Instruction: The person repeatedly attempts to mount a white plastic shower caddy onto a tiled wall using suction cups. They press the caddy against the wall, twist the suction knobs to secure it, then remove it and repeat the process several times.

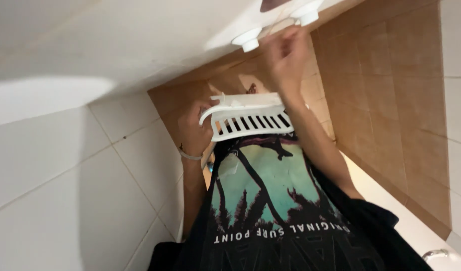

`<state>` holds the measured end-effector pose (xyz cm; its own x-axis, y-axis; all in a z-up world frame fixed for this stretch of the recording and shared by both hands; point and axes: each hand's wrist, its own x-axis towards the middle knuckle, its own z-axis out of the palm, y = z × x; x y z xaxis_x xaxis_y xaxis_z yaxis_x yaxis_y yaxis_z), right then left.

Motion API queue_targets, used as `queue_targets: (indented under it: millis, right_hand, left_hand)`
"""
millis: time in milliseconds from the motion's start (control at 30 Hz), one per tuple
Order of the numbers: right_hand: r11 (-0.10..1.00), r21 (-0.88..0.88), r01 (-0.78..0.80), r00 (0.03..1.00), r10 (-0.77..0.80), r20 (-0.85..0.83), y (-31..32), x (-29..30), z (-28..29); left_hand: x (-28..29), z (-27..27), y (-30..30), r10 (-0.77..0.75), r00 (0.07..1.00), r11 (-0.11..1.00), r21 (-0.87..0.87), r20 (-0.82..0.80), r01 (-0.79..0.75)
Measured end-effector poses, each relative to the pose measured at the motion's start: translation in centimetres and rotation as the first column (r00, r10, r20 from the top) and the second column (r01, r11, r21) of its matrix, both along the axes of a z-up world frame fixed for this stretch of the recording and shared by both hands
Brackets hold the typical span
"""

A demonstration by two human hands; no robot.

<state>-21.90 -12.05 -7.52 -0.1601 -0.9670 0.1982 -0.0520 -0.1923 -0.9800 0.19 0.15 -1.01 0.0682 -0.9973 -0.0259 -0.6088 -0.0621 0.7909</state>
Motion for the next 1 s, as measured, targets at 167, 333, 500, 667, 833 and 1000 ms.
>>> queue_targets:
  millis: [167, 333, 500, 667, 833, 1000]
  right_hand:
    - [0.994, 0.09, -0.055, 0.983, 0.07, -0.172, 1.2, 0.1, 2.7]
    - [0.999, -0.037, -0.011, 0.696, -0.019, -0.717, 1.1, 3.0, 1.9]
    - [0.656, 0.581, -0.483, 0.78, 0.021, 0.625, 0.1, 3.5, -3.4]
    - [0.748, 0.582, -0.319, 0.931, 0.132, 0.341, 2.4, 0.2, -0.9]
    - [0.992, 0.106, -0.065, 0.881, 0.107, -0.461, 1.8, -0.8, 4.2]
    - [0.986, -0.074, -0.148, 0.818, 0.08, -0.57, 0.8, 1.2, 4.6]
  left_hand:
    - [0.0, 0.5, -0.4, 0.019, 1.0, 1.0, -0.011, -0.012, -0.019]
    - [-0.2, 0.1, 0.0, 0.002, 1.0, 1.0, 0.008, -0.029, -0.002]
    - [-0.8, -0.1, -0.4, 0.004, 0.996, 0.999, 0.042, -0.087, -0.001]
    - [-1.6, 0.2, -0.2, -0.005, 0.999, 0.999, 0.045, -0.034, 0.007]
    - [-2.1, 0.4, -0.4, 0.028, 0.998, 0.997, 0.069, -0.061, -0.024]
    - [-2.5, 0.3, -0.5, -0.005, 0.989, 0.999, 0.048, -0.148, 0.012]
